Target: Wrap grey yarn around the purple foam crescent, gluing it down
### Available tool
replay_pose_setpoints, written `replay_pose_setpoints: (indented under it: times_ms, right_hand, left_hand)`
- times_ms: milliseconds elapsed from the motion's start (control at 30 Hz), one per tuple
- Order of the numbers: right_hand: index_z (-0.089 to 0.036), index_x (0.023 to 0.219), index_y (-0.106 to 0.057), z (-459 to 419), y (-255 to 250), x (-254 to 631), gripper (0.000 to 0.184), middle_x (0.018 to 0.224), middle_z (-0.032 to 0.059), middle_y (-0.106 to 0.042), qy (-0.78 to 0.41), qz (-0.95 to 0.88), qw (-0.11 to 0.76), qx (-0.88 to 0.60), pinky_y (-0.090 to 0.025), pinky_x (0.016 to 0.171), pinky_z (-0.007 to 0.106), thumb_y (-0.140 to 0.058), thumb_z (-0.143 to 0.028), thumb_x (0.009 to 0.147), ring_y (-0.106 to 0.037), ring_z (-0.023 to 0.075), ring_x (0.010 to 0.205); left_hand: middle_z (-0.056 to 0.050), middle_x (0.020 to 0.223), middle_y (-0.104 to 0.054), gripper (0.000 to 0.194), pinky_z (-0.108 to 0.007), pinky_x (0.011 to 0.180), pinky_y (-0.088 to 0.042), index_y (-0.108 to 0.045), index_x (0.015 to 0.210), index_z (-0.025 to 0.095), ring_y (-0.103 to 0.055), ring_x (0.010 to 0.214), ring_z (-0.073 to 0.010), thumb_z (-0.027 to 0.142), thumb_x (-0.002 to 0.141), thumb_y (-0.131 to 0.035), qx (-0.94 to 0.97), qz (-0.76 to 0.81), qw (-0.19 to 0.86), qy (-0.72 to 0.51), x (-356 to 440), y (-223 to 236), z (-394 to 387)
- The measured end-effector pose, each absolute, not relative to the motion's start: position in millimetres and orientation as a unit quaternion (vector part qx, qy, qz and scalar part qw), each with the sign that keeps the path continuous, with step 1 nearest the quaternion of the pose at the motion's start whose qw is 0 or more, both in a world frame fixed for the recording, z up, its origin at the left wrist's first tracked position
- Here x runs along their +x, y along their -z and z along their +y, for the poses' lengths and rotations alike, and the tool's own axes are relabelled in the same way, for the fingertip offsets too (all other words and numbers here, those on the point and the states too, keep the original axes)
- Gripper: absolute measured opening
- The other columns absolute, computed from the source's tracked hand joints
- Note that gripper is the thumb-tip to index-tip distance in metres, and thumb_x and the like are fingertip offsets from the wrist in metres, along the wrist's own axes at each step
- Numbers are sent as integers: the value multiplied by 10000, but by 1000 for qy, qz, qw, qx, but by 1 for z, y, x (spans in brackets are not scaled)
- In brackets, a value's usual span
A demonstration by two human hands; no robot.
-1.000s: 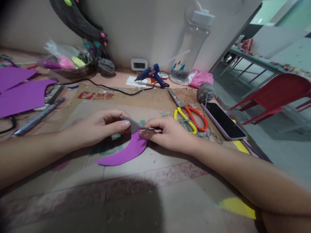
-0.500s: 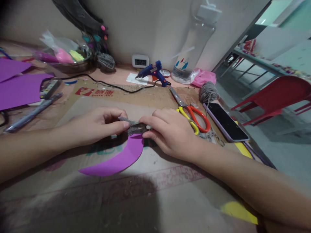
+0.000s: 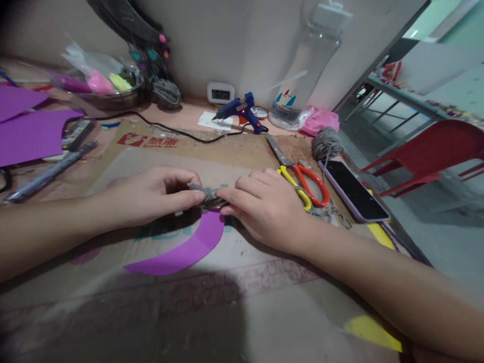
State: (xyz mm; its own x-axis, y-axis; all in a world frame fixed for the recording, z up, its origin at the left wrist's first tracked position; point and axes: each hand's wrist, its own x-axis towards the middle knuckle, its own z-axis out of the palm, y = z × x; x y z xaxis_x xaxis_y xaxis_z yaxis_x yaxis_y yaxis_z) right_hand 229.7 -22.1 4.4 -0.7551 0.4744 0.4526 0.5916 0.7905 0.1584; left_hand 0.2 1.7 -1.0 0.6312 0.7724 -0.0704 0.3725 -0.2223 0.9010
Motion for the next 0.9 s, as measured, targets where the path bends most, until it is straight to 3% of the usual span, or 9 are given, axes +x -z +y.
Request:
replay_pose_setpoints:
  times_ms: [900]
  right_hand:
    - [-169,991,-684,-19,-5,228,300,654,22,-590,144,-930,193,-277,-270,591,294,-452,-358,975,-500,142,621]
  left_hand:
    - [10,603,-558,310,-215,420,-313,-572,720,184,-437,478,-92,454,867,-530,729,394,535,-166,-2,2,6]
